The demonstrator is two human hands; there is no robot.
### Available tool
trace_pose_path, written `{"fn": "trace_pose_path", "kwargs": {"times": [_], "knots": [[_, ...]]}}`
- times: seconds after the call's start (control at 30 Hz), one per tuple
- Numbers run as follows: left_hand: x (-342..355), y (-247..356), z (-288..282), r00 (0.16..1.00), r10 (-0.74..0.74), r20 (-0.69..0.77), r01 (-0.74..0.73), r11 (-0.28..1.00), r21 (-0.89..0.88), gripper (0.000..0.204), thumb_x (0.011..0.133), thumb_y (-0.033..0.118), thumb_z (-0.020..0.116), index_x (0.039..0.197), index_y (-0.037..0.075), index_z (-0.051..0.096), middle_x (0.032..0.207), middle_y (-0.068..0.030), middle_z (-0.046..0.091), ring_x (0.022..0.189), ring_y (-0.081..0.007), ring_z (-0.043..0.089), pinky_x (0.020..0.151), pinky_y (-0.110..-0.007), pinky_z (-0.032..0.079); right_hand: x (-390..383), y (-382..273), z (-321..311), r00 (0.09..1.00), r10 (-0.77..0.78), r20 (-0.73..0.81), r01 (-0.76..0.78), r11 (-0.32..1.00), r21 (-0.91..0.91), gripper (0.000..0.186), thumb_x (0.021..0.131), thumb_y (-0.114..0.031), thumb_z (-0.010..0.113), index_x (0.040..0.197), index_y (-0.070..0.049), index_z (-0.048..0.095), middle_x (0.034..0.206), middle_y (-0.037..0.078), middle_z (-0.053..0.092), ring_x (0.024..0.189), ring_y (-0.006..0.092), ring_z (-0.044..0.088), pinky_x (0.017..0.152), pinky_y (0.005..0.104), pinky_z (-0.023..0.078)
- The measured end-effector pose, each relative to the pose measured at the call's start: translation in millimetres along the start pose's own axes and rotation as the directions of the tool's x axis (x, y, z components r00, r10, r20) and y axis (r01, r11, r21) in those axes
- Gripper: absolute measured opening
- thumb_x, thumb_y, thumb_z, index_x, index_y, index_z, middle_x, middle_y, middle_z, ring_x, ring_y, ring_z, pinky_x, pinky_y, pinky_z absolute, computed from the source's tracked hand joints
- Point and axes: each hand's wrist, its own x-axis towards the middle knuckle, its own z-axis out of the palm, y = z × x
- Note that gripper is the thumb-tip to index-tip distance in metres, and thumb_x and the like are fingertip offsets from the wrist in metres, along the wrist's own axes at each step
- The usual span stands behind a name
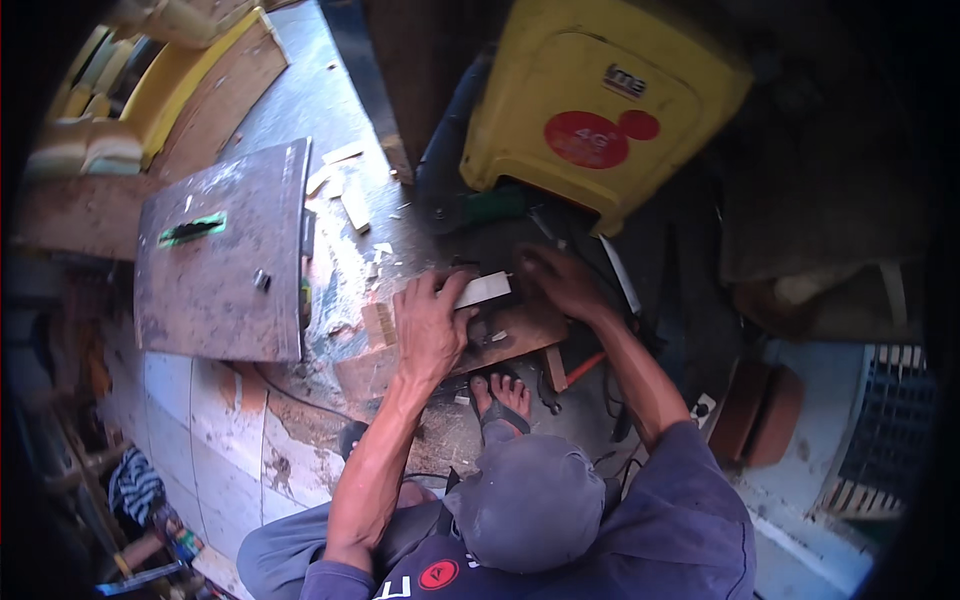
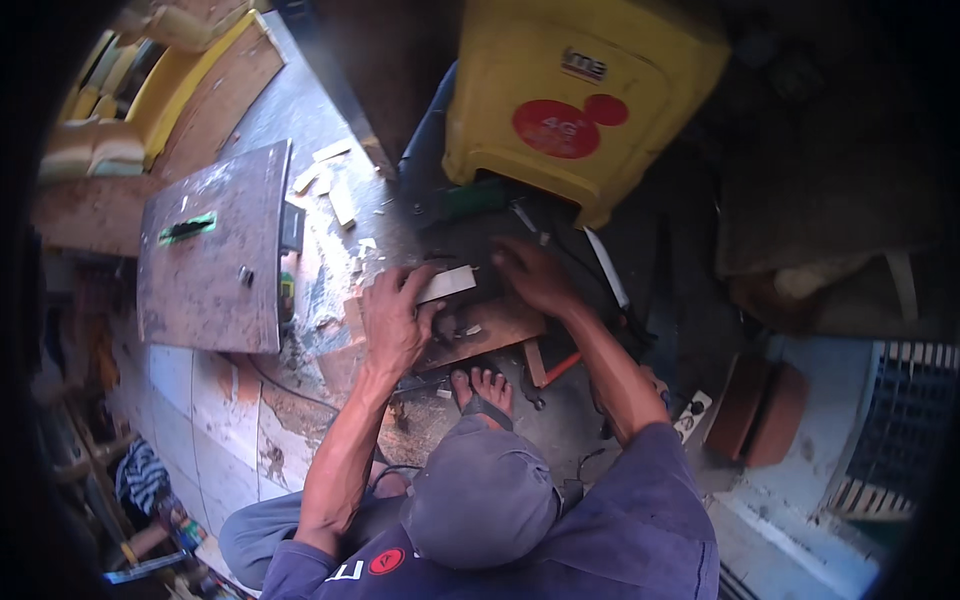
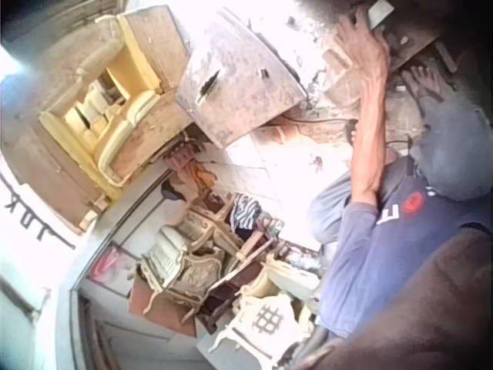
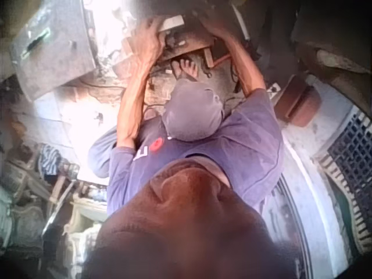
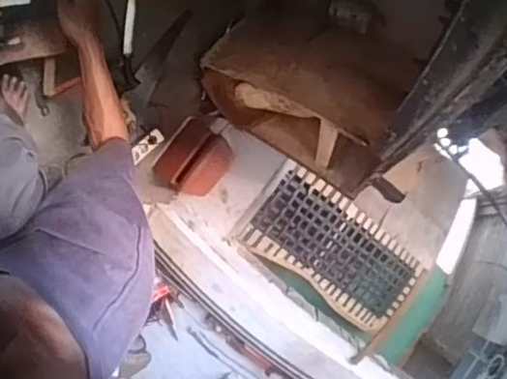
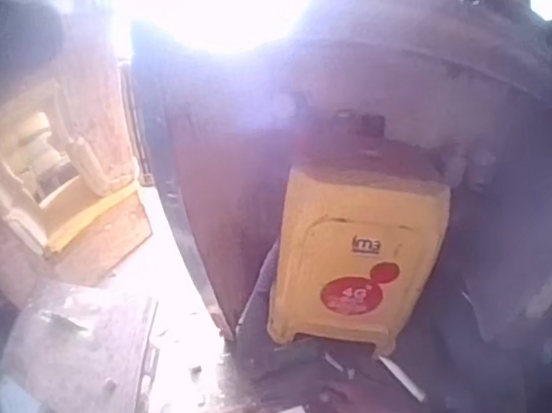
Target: The person hammers a piece of wood, then marks another wooden furniture part with a pen, and finally attempts to cut a small wooden piece using a hand saw.
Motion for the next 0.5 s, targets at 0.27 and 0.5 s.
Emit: {"fn": "trace_pose_path", "kwargs": {"times": [0.27,0.5], "knots": [[3,1,17,0.997,0.047,-0.068,-0.051,0.996,-0.068,0.048,0.08,0.013,0.08,0.127,0.017,0.07,0.112,-0.0112,0.064,0.109,-0.0333,0.059,0.094,-0.047,0.041,-328,189,-36,0.687,0.471,-0.553,-0.719,0.337,-0.608,0.045,0.082,-0.015,0.071,0.122,0.001,0.058,0.119,0.023,0.063,0.113,0.0425,0.063,0.097,0.0509,0.054],[4,5,39,0.995,0.004,-0.098,-0.013,0.996,-0.087,0.046,0.08,0.016,0.08,0.125,0.017,0.071,0.117,-0.0102,0.064,0.112,-0.0327,0.058,0.094,-0.049,0.04,-385,171,6,0.681,0.424,-0.597,-0.705,0.16,-0.691,0.055,0.084,-0.012,0.069,0.136,-0.002,0.052,0.138,0.016,0.057,0.132,0.0384,0.054,0.111,0.0515,0.048]]}}
